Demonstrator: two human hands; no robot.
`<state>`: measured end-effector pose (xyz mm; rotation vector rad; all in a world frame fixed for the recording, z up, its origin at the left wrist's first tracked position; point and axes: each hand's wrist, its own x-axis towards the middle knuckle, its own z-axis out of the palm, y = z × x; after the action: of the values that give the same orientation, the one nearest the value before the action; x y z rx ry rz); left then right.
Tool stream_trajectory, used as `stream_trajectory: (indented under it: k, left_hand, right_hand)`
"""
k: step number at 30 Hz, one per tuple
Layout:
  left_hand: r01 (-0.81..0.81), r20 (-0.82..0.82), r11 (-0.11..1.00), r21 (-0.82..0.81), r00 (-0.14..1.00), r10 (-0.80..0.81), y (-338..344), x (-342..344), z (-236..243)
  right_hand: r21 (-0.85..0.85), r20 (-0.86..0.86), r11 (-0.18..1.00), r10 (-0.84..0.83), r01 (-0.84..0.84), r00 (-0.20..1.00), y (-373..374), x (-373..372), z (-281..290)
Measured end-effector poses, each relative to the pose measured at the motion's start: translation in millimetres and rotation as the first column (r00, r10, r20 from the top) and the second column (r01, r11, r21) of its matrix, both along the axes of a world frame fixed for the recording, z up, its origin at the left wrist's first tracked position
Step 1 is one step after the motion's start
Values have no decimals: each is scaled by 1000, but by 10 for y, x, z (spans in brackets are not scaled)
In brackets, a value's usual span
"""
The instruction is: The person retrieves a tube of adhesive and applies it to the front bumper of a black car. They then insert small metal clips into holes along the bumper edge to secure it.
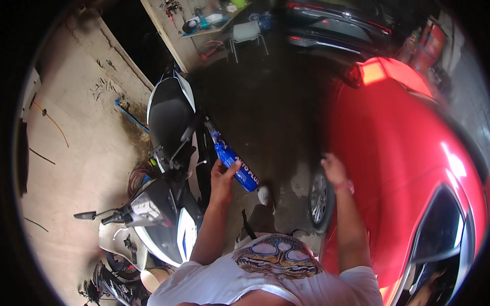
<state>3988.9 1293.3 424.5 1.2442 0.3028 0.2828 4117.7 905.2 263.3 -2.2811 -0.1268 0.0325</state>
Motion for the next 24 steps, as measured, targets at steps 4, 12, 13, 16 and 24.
stream_trajectory:
  k: [4, 12, 13, 16, 24]
  left_hand:
    - [-104, 89, 991, -84, 990, 111, 393, 1854, -195]
    - [-397, -73, 891, -222, 918, 391, 1228, 5150, 227]
    - [-363, -12, 903, -230, 929, 370, 1277, 5488, 400]
    - [-370, -16, 913, -172, 928, 373, 1690, 6364, 241]
    - [-392, -146, 913, -115, 915, 375, 2506, 9359, -189]
  right_hand:
    - [39, 191, 999, -34, 27, 981, 492, 2021, 379]
    - [-304, -484, 877, 195, -372, 853, 274, 2508, -1610]
    - [-306, -600, 894, 85, -326, 795, 163, 2549, -1590]
    - [-316, -855, 931, -196, -181, 481, 227, 2637, -1612]
    - [-365, -804, 931, -301, -26, 514, 665, 6061, -1656]
